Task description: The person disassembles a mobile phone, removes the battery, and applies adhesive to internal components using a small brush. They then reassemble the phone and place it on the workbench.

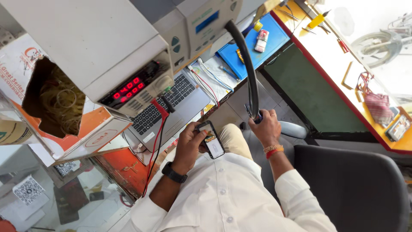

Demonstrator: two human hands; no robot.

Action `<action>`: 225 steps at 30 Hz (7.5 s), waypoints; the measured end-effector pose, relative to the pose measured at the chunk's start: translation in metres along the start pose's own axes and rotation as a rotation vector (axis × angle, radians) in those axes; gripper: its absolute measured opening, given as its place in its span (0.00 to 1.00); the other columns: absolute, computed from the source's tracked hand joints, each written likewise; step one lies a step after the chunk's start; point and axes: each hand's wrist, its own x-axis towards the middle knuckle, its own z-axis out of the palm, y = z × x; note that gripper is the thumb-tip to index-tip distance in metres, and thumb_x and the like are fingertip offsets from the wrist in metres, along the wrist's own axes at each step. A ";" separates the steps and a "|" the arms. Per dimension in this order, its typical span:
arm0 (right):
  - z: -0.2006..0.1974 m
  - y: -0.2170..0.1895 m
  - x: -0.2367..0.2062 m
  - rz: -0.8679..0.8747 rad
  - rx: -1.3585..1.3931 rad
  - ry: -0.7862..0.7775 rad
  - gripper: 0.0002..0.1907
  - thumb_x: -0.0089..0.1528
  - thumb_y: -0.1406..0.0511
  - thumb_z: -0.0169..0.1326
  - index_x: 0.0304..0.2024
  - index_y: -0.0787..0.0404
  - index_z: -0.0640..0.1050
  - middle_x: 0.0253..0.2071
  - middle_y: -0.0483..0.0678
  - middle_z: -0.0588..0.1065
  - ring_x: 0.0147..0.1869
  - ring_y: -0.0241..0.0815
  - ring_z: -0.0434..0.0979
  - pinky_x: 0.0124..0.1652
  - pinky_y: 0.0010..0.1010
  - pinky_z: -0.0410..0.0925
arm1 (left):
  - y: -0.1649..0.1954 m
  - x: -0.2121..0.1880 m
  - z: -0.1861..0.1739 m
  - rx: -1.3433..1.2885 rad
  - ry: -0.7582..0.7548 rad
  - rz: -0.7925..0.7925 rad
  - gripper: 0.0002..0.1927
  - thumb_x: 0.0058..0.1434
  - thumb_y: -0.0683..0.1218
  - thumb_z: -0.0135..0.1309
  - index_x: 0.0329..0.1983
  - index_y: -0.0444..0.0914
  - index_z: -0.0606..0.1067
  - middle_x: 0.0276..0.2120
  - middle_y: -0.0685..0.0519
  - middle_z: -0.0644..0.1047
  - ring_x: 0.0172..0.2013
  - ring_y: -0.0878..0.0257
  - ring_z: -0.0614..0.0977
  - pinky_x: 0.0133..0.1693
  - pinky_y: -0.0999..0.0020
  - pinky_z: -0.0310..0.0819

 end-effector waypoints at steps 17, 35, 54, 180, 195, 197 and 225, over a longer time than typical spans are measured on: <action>0.065 -0.060 0.127 -0.301 0.112 -0.097 0.26 0.51 0.51 0.66 0.47 0.56 0.78 0.36 0.54 0.79 0.40 0.58 0.82 0.42 0.47 0.73 | -0.015 0.011 -0.011 -0.143 0.346 0.187 0.12 0.69 0.43 0.51 0.54 0.34 0.71 0.38 0.49 0.80 0.33 0.65 0.84 0.30 0.70 0.81; 0.089 -0.099 0.230 -0.581 0.258 -0.218 0.34 0.51 0.49 0.66 0.49 0.68 0.76 0.49 0.62 0.75 0.49 0.62 0.77 0.40 0.48 0.72 | -0.132 0.013 0.130 -0.443 0.996 0.454 0.11 0.68 0.39 0.48 0.52 0.32 0.71 0.39 0.48 0.81 0.38 0.59 0.85 0.37 0.62 0.83; 0.040 0.243 0.159 0.019 -0.372 -0.770 0.28 0.56 0.62 0.55 0.60 0.49 0.72 0.60 0.57 0.70 0.58 0.61 0.76 0.54 0.46 0.72 | -0.186 0.176 0.113 -0.186 0.332 0.120 0.11 0.68 0.43 0.56 0.50 0.34 0.74 0.35 0.58 0.77 0.34 0.72 0.77 0.36 0.75 0.72; 0.154 0.064 0.415 -1.573 -0.057 -0.255 0.27 0.60 0.69 0.46 0.56 0.32 0.79 0.57 0.49 0.74 0.40 0.56 0.82 0.33 0.46 0.74 | -0.330 0.311 0.177 -0.204 0.751 0.634 0.18 0.65 0.38 0.54 0.58 0.36 0.75 0.37 0.52 0.81 0.34 0.69 0.83 0.31 0.74 0.80; 0.150 0.068 0.433 -1.786 0.136 -0.145 0.18 0.58 0.65 0.51 0.51 0.51 0.79 0.56 0.52 0.73 0.36 0.52 0.81 0.31 0.41 0.73 | -0.258 0.370 0.182 -0.099 0.666 0.624 0.19 0.65 0.38 0.51 0.61 0.34 0.71 0.43 0.48 0.81 0.38 0.66 0.84 0.30 0.71 0.83; 0.144 0.067 0.433 -1.800 0.135 -0.140 0.16 0.58 0.66 0.50 0.48 0.51 0.80 0.56 0.50 0.75 0.36 0.51 0.81 0.30 0.40 0.73 | -0.263 0.369 0.184 -0.103 0.680 0.624 0.20 0.65 0.38 0.51 0.61 0.34 0.71 0.43 0.48 0.81 0.38 0.66 0.84 0.30 0.71 0.83; 0.196 0.177 0.578 -0.724 0.497 0.142 0.09 0.67 0.64 0.65 0.42 0.65 0.82 0.35 0.58 0.78 0.39 0.56 0.79 0.41 0.43 0.70 | -0.172 0.480 0.157 0.614 0.840 0.777 0.13 0.64 0.39 0.56 0.51 0.34 0.75 0.37 0.46 0.83 0.36 0.61 0.86 0.36 0.67 0.79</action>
